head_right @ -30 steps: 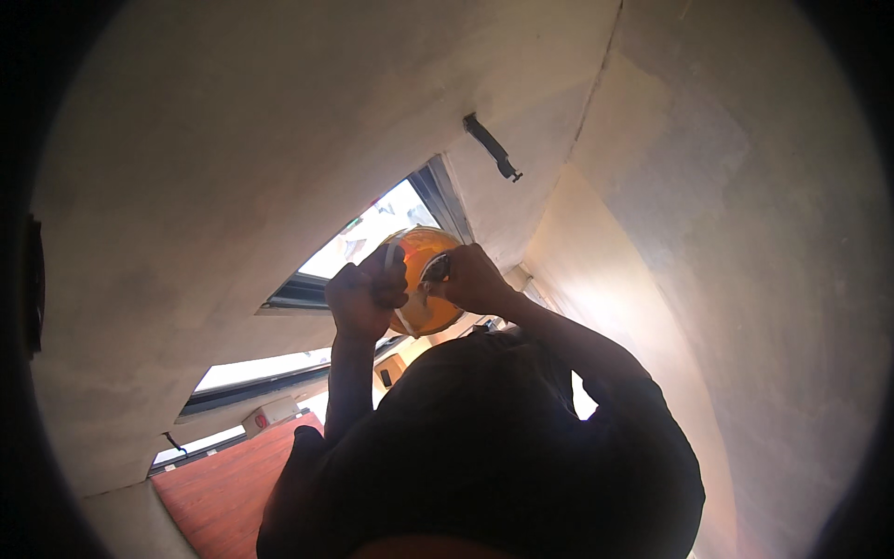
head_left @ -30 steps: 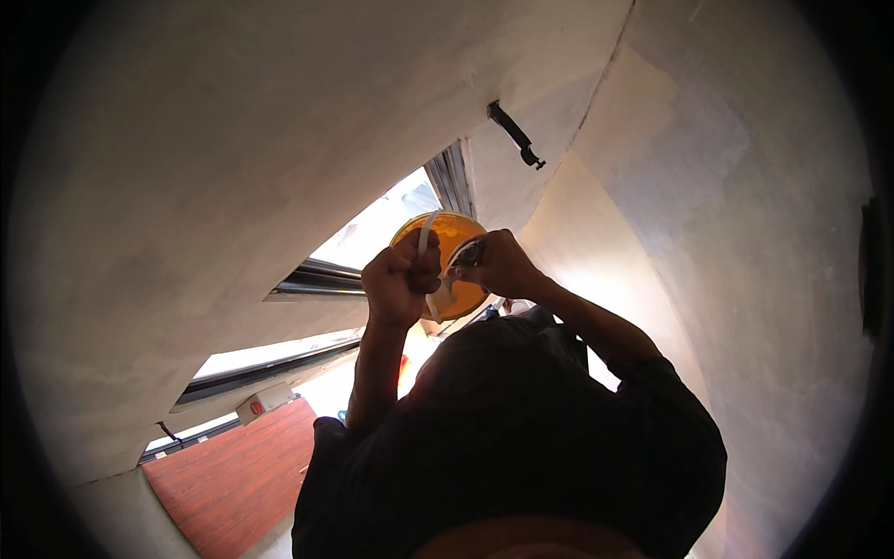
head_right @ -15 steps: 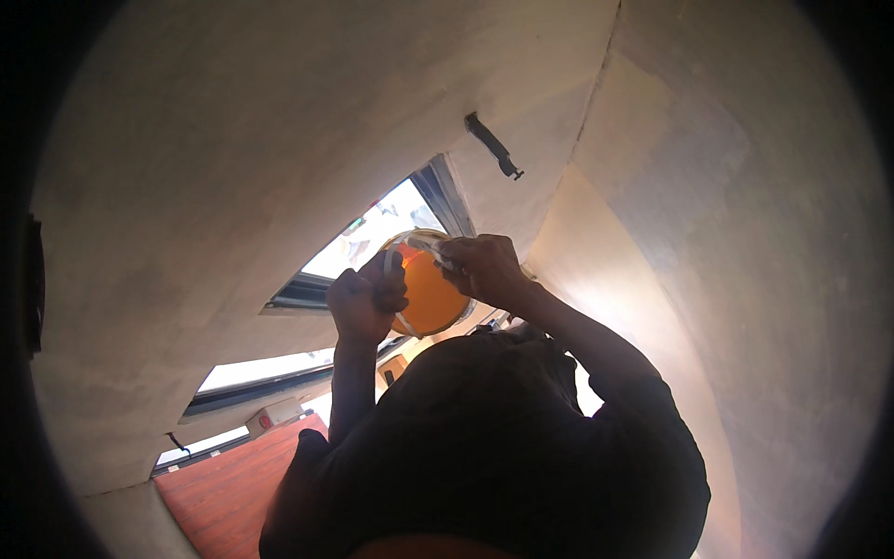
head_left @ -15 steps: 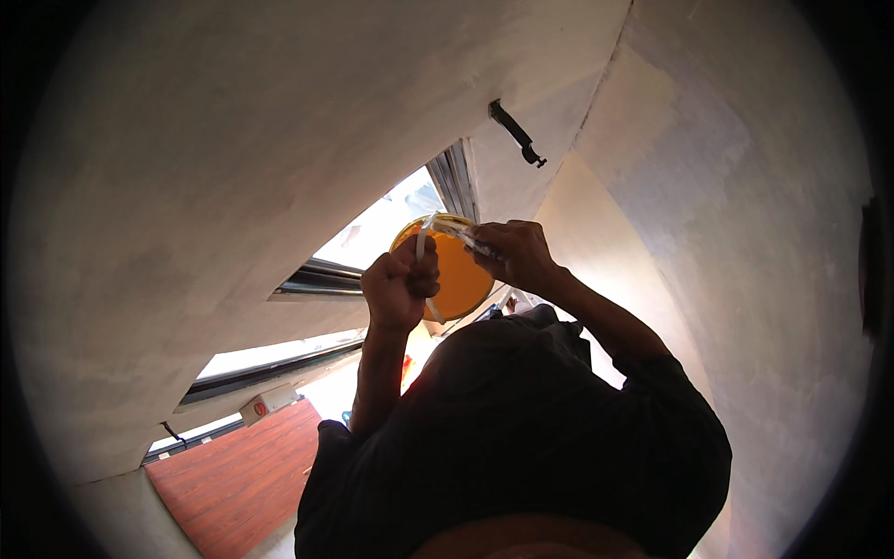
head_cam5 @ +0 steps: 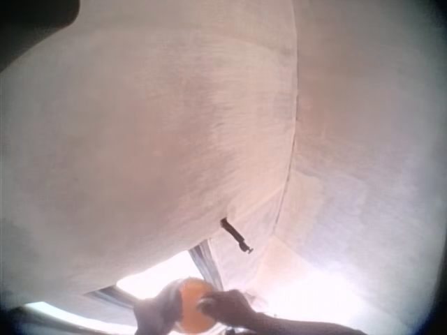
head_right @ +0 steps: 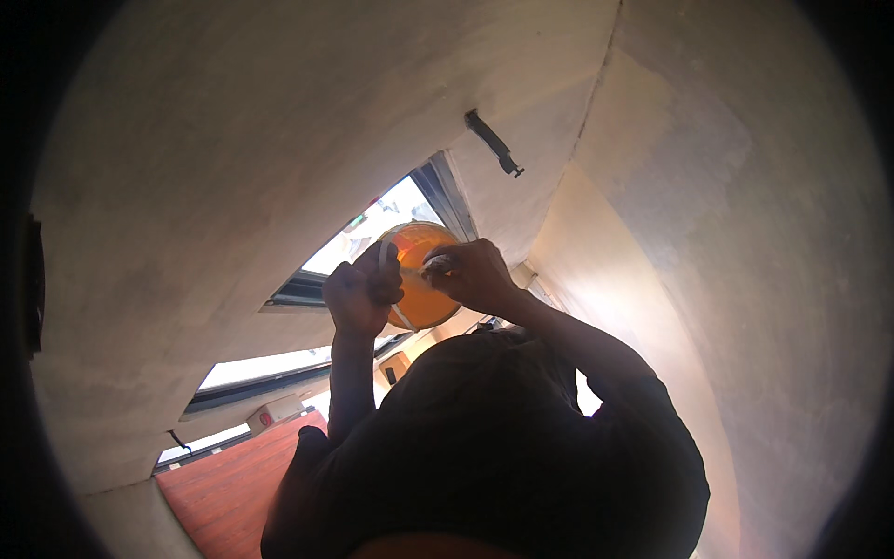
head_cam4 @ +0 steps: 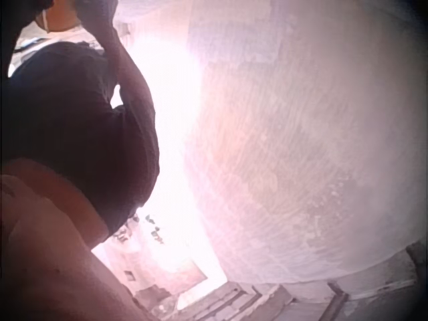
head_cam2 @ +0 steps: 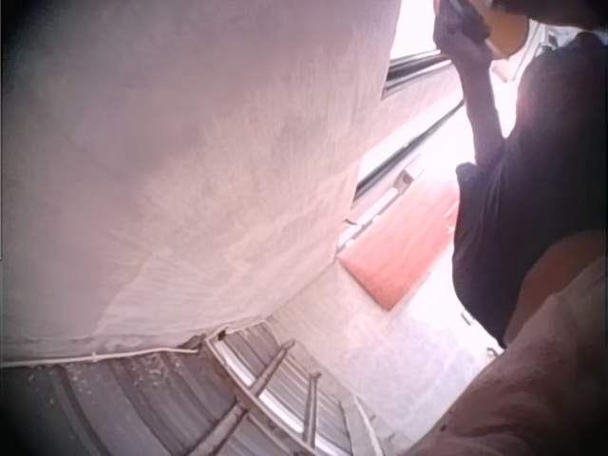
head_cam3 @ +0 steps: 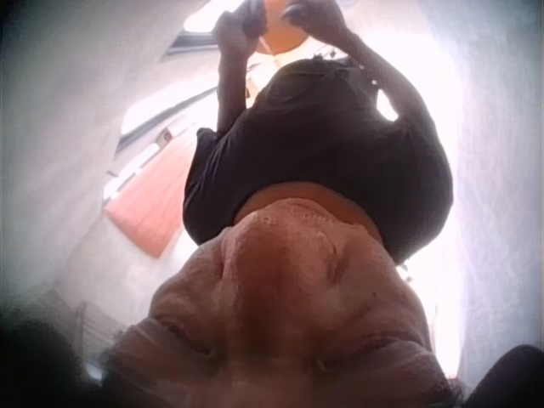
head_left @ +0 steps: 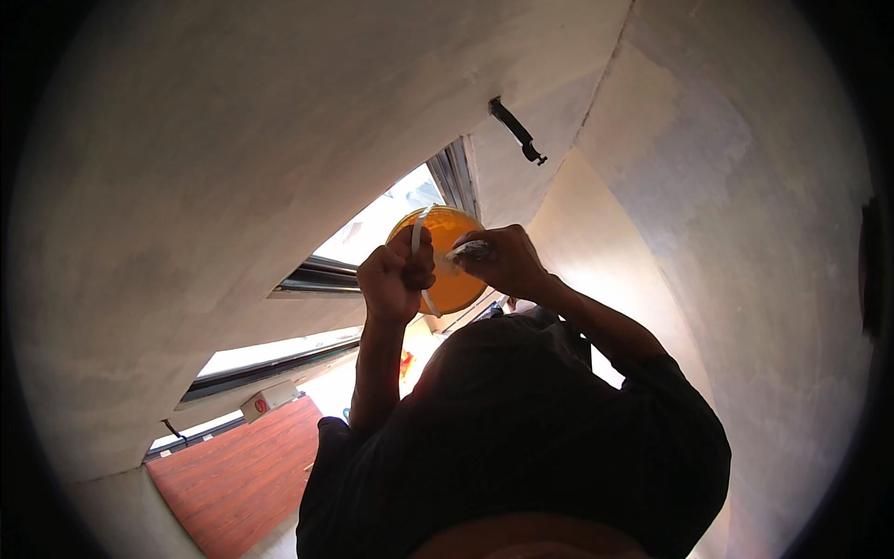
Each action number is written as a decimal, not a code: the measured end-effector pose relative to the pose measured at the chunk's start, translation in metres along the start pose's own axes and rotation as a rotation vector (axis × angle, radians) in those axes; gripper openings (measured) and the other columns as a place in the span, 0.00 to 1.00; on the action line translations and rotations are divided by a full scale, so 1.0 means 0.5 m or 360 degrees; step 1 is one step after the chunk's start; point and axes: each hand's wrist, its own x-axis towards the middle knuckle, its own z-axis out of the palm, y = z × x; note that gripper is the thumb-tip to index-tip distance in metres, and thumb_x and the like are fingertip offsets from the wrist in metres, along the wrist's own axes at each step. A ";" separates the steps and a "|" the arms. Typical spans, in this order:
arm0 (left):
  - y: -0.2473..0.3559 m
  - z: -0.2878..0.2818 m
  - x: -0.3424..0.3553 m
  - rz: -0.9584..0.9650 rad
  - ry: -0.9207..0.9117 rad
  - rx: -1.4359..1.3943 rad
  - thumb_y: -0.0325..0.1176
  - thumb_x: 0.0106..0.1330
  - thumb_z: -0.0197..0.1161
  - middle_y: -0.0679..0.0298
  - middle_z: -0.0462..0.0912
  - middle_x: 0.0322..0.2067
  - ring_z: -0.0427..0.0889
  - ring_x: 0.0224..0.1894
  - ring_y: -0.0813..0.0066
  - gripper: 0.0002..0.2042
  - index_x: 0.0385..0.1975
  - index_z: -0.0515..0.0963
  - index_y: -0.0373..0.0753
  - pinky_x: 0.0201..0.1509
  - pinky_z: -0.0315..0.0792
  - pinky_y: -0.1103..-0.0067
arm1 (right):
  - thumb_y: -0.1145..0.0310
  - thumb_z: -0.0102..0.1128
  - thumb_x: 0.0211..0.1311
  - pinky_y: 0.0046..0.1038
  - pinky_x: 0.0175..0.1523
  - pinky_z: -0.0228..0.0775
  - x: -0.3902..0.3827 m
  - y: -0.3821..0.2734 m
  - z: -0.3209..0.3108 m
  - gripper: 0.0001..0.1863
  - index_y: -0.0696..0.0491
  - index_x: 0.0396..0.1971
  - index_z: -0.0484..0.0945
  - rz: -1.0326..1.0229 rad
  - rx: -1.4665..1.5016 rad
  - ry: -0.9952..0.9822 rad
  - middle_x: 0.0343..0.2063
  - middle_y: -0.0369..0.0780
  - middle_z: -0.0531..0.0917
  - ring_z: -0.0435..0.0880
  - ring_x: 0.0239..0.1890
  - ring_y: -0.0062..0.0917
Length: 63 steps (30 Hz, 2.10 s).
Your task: The person paints a white ceiling using a paintbrush and a small yellow bucket. They repeatedly dip the brush into the bucket and apply paint to the ceiling surface in a repetitive up-and-down motion.
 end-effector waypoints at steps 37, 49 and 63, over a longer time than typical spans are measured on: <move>-0.018 -0.049 -0.010 0.0036 -0.0244 -0.0200 0.41 0.58 0.42 0.70 0.69 0.22 0.58 0.18 0.85 0.23 0.48 0.70 0.31 0.23 0.56 0.86 | 0.65 0.68 0.46 0.25 0.34 0.75 -0.003 0.001 0.027 0.12 0.57 0.29 0.83 0.0253 0.0312 -0.0171 0.24 0.42 0.84 0.84 0.24 0.25; -0.017 -0.094 -0.032 0.0077 -0.0075 -0.0199 0.46 0.62 0.42 0.69 0.69 0.21 0.62 0.16 0.81 0.22 0.47 0.71 0.37 0.21 0.58 0.84 | 0.60 0.61 0.52 0.32 0.36 0.75 -0.003 -0.039 -0.030 0.12 0.52 0.31 0.83 -0.0084 -0.0087 0.0210 0.29 0.41 0.84 0.83 0.29 0.36; -0.030 -0.052 -0.028 0.0083 0.0332 -0.0081 0.39 0.45 0.42 0.71 0.61 0.15 0.55 0.14 0.81 0.19 0.36 0.68 0.37 0.18 0.51 0.83 | 0.72 0.62 0.54 0.19 0.39 0.71 0.210 -0.182 -0.682 0.09 0.60 0.33 0.81 -0.0955 -0.0085 0.2099 0.29 0.39 0.85 0.80 0.31 0.16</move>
